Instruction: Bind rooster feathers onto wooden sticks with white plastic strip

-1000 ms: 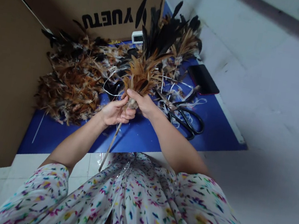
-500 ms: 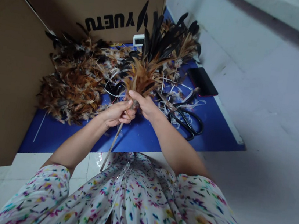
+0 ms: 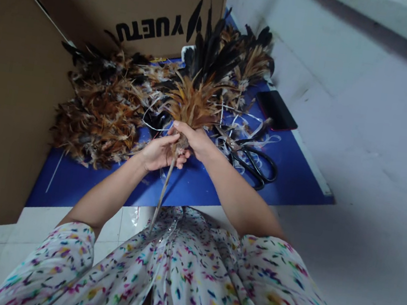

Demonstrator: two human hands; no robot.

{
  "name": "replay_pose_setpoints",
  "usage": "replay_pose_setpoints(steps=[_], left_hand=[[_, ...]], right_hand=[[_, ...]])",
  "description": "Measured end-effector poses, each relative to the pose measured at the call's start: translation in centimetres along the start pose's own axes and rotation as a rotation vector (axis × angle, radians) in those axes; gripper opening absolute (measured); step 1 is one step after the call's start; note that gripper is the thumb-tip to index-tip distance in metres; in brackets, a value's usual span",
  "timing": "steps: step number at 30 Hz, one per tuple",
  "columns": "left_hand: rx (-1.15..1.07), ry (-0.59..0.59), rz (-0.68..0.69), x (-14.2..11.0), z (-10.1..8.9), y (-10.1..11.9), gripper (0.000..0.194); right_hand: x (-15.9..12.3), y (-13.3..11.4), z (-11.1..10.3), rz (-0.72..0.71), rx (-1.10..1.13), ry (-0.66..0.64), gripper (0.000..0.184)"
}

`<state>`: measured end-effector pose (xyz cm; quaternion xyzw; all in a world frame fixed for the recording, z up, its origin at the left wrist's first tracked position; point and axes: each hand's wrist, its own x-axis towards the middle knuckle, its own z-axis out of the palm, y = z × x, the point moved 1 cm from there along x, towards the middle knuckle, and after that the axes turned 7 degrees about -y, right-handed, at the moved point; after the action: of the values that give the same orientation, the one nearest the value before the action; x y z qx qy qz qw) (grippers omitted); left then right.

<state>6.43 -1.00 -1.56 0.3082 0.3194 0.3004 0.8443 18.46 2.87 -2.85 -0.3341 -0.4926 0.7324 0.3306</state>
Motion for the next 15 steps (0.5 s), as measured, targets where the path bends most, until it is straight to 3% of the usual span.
replay_pose_setpoints(steps=[5,8,15], left_hand=[[-0.105,-0.134,-0.031,0.7,-1.2,0.2,0.055],[-0.109,-0.146,-0.058,1.1,-1.5,0.2,0.062],[-0.079,-0.127,-0.028,1.5,-1.2,-0.2,0.040]], right_hand=[[-0.4,0.0,0.0,0.043,-0.012,0.066,0.039],[-0.3,-0.1,0.0,0.049,0.001,0.071,0.041],[0.4,0.2,-0.7,-0.006,0.083,0.003,0.040]])
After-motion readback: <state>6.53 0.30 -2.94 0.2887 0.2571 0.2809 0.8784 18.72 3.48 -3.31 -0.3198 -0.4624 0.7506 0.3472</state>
